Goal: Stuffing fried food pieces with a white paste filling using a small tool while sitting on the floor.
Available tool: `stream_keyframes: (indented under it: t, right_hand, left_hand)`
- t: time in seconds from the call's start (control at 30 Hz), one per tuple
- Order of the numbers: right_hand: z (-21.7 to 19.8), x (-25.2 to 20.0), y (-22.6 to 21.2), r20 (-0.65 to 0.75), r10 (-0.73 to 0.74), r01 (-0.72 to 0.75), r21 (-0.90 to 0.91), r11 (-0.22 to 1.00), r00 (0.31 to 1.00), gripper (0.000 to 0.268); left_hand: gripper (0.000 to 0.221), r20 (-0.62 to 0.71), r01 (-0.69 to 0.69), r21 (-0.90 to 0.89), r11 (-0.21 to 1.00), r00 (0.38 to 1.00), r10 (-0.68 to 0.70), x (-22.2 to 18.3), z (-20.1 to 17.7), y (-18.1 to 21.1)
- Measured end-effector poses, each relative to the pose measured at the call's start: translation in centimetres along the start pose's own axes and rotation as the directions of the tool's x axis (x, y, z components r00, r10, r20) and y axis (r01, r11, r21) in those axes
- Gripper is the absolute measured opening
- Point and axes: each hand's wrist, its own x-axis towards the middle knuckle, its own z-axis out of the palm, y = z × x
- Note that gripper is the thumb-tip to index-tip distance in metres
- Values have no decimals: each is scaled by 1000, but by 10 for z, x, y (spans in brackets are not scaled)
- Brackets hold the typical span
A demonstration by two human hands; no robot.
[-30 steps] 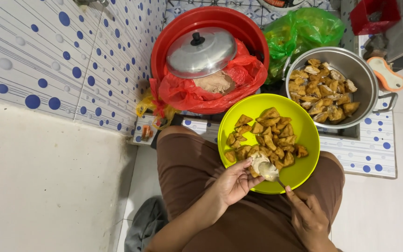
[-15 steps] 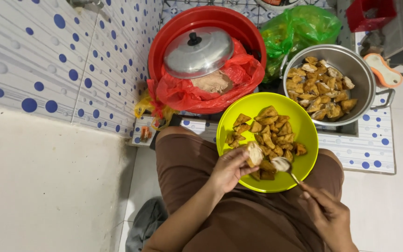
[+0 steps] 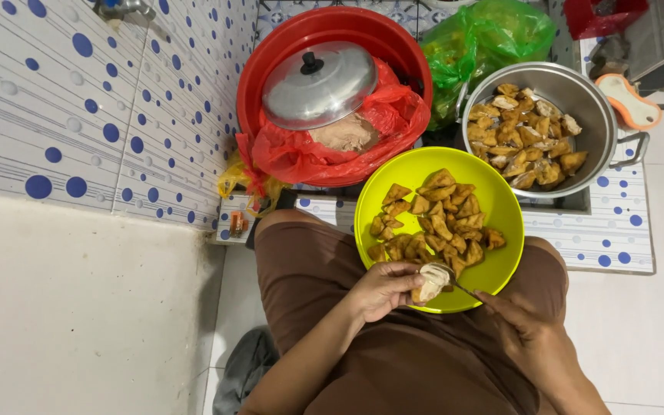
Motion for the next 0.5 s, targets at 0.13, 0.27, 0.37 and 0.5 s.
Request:
stream_keyframes:
  t: [0.13,0.27,0.37,0.5]
  right_hand:
    - [4,12,12,-126,-163,100,-402,910,979,65]
    - [-4,56,-10,-296,-202,76,-388,919,933,47]
    - [-1,102,-30,-317,-385,258,-377,890,866,42]
    - [37,192,-39,-247,-466,275,-546,791,850,27]
  left_hand:
    - [32,-41,16,19,1000,999,-15,4,-10,5]
    - [36,-140,-43,37,998,989,48,-7,-3,23]
    - [34,-181,-109,7,994,977,109,-4,-16,21]
    - [34,-248,-209,35,977,945,211,7,-44,9]
